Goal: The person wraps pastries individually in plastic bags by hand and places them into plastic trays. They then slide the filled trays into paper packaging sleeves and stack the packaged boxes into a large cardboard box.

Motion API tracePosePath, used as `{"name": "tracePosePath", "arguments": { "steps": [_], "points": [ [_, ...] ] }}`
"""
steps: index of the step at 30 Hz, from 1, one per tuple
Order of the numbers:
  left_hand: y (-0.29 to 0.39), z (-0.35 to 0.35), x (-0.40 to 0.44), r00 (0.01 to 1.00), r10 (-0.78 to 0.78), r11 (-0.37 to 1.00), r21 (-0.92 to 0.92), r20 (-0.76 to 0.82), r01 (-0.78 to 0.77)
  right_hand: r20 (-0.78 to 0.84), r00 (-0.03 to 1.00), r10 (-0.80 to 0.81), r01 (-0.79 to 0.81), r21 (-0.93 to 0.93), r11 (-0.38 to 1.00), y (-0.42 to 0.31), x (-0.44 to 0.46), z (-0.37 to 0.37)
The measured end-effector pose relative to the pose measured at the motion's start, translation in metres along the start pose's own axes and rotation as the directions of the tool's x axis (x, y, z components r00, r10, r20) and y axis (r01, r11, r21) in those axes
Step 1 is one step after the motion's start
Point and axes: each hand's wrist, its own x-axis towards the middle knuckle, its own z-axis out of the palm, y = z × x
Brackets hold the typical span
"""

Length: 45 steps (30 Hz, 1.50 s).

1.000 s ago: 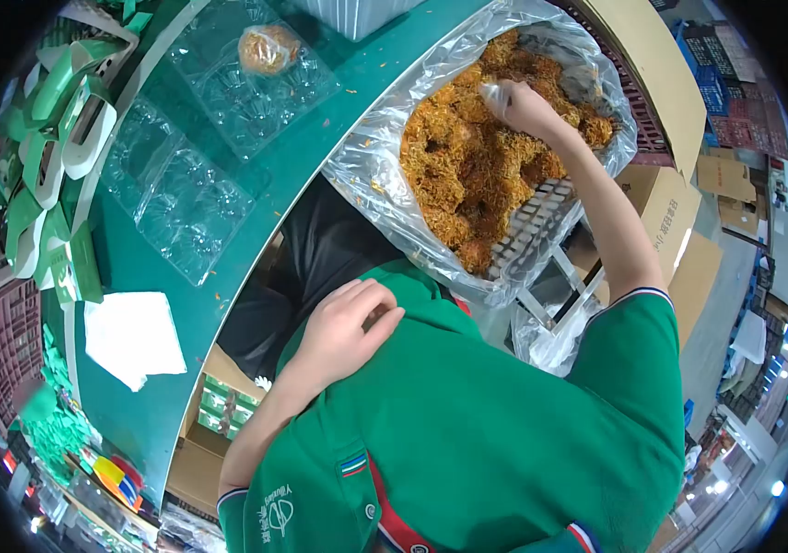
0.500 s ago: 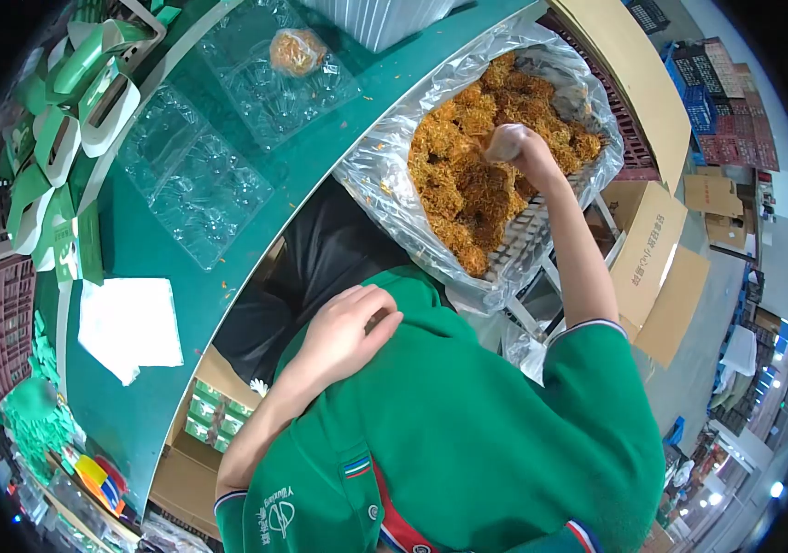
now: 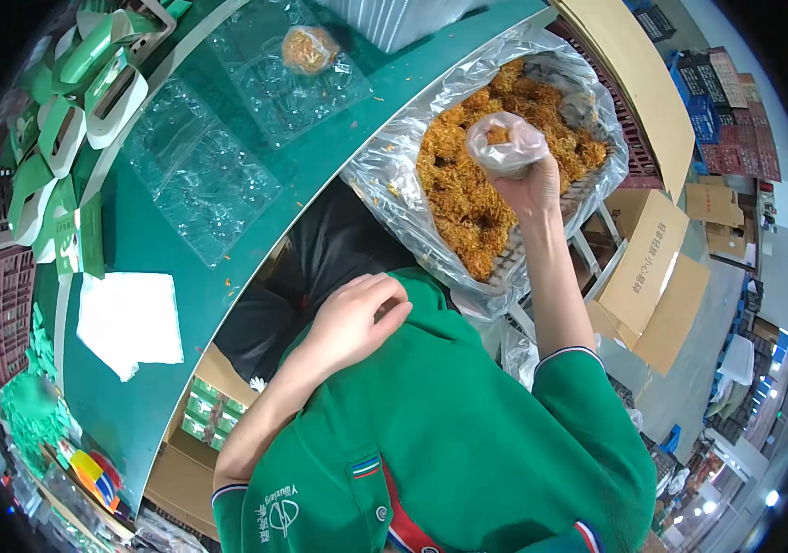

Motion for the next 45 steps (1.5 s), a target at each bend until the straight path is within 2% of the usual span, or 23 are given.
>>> {"name": "tracePosePath", "arguments": {
  "steps": [2,4,7,8,11,14,15,16,17,19,21,22,23,25,26,29,33,36,37,40,42,44,45],
  "points": [
    [-0.004,-0.002,0.007,1.0,-0.015,0.997,-0.073,-0.023,0.014,0.128,0.99,0.052,-0.037,-0.121,0.992,0.008,-0.004,0.022],
    [-0.014,-0.001,0.016,0.994,-0.104,0.923,-0.376,-0.031,0.084,0.243,0.967,0.077,-0.054,-0.101,0.993,0.03,0.0,0.032],
    [-0.013,-0.006,0.033,0.984,-0.083,0.605,-0.793,-0.156,-0.075,0.239,0.969,0.054,-0.012,-0.172,0.985,0.067,-0.022,0.076],
    [0.001,-0.013,0.034,0.986,-0.137,0.351,-0.935,-0.099,-0.045,0.216,0.975,0.06,-0.011,-0.223,0.975,0.079,-0.032,0.091],
    [0.024,-0.016,0.038,0.873,-0.362,0.305,-0.927,-0.326,-0.22,0.348,0.936,0.045,0.024,-0.192,0.981,0.096,-0.037,0.109],
    [0.007,-0.026,0.026,0.852,-0.264,0.644,-0.74,-0.452,-0.194,0.493,0.866,-0.084,0.091,0.009,0.996,0.09,-0.022,0.113],
    [0.008,-0.029,0.02,0.84,-0.272,0.655,-0.73,-0.47,-0.196,0.518,0.844,-0.142,0.113,0.088,0.99,0.083,-0.018,0.115],
    [0.011,-0.034,0.015,0.83,-0.276,0.666,-0.719,-0.485,-0.199,0.3,0.944,-0.135,0.141,0.002,0.99,0.07,-0.026,0.128],
    [0.012,-0.038,0.012,0.821,-0.277,0.678,-0.707,-0.499,-0.202,0.58,0.799,-0.161,0.068,0.179,0.982,0.06,-0.003,0.106],
    [0.009,-0.044,0.006,0.815,-0.245,0.731,-0.653,-0.524,-0.199,0.427,0.896,-0.121,0.288,-0.352,0.891,0.046,-0.009,0.104],
    [0.009,-0.049,0.005,0.822,-0.15,0.816,-0.538,-0.55,-0.211,0.503,0.853,0.141,0.199,-0.562,0.803,0.065,-0.022,0.095],
    [0.017,-0.05,0.005,0.833,-0.186,0.762,-0.612,-0.522,-0.213,0.633,0.737,0.238,0.306,-0.626,0.717,0.088,-0.026,0.079],
    [0.016,-0.051,0.005,0.823,-0.175,0.809,-0.556,-0.54,-0.192,0.547,0.722,0.424,0.193,-0.747,0.636,0.094,-0.04,0.08],
    [0.013,-0.054,0.008,0.806,-0.151,0.889,-0.435,-0.572,-0.142,0.558,0.733,0.389,0.091,-0.648,0.756,0.112,-0.058,0.091],
    [0.009,-0.051,0.01,0.783,-0.094,0.895,-0.397,-0.615,-0.204,0.567,0.732,0.376,0.104,-0.639,0.762,0.115,-0.056,0.095],
    [0.018,-0.067,0.003,0.788,0.032,0.988,-0.101,-0.615,-0.118,0.581,0.738,0.343,0.123,-0.616,0.778,0.126,-0.05,0.104],
    [0.036,-0.079,-0.003,0.837,0.208,0.906,0.422,-0.506,0.03,0.544,0.776,0.318,0.2,-0.692,0.694,0.14,-0.05,0.107],
    [0.039,-0.078,-0.004,0.806,0.279,0.929,0.36,-0.521,-0.089,0.478,0.803,0.357,0.139,-0.731,0.668,0.15,-0.047,0.1],
    [0.04,-0.077,-0.004,0.786,0.312,0.936,0.317,-0.534,-0.156,0.401,0.845,0.353,0.02,-0.685,0.729,0.149,-0.046,0.098],
    [0.036,-0.077,-0.015,0.888,0.36,0.806,0.575,-0.285,-0.141,0.151,0.908,0.39,-0.297,-0.422,0.857,0.142,-0.051,0.1],
    [0.021,-0.074,-0.019,0.914,0.364,0.69,0.71,-0.177,-0.138,0.063,0.875,0.48,-0.413,-0.419,0.808,0.142,-0.05,0.102],
    [0.01,-0.079,-0.021,0.914,0.377,0.689,0.704,-0.148,-0.17,0.05,0.814,0.579,-0.524,-0.369,0.768,0.147,-0.044,0.098],
    [0.007,-0.079,-0.02,0.914,0.384,0.69,0.699,-0.135,-0.187,0.094,0.854,0.511,-0.408,-0.488,0.772,0.145,-0.041,0.098]
  ]
}}
